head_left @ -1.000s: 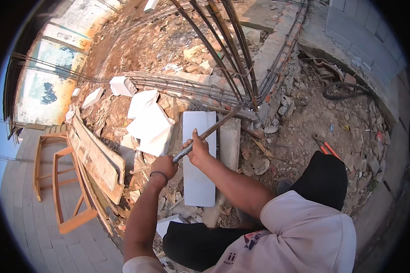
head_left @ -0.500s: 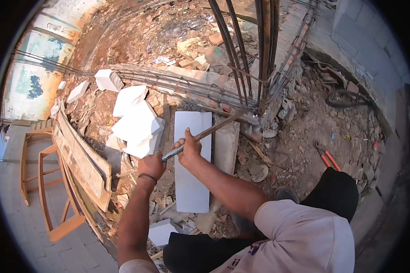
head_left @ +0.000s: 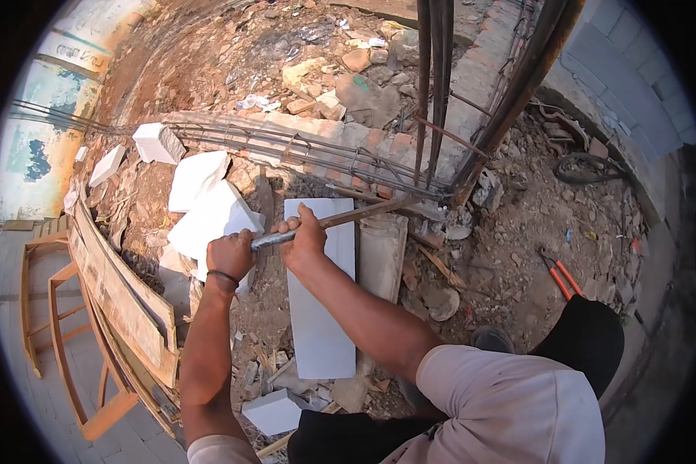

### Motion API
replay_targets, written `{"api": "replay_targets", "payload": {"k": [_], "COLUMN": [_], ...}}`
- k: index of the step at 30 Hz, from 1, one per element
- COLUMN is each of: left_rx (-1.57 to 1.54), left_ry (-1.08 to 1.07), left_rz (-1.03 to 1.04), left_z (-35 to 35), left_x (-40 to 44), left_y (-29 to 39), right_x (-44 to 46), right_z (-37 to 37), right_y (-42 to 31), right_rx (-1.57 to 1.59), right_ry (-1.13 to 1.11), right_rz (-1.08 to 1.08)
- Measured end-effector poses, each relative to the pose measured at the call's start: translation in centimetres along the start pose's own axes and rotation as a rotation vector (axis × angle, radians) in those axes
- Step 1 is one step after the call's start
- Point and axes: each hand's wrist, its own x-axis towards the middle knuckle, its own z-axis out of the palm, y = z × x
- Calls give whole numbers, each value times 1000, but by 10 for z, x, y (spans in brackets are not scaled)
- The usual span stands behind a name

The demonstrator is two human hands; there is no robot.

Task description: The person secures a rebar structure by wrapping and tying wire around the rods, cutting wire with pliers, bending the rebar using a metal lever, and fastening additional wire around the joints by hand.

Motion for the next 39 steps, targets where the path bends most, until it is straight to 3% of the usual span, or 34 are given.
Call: {"api": "replay_targets", "payload": {"k": [9, 17, 19, 25, 29, 35, 39], "left_rx": [2, 100, 81, 14, -143, -193, -458], "left_ry": [34, -33, -94, 1, -155, -230, -314], "left_rz": [140, 130, 90, -63, -82, -96, -172], "left_z": [11, 6, 6, -31, -71, -60, -27], "left_x": [56, 103, 84, -21, -85, -127, -180], "left_y": [-30, -40, -31, 12, 54, 113, 171], "right_x": [29, 41, 30, -9, -60, -85, -112], "right_z": [29, 66, 50, -11, -38, -98, -149], "right_y": [-1, -8, -10, -8, -24, -58, -88], "right_rx": [59, 126, 110, -31, -215, -268, -452], "right_ry": [-4, 170, 152, -130, -56, 18, 111], "right_rz": [-70, -103, -75, 107, 128, 143, 107]}}
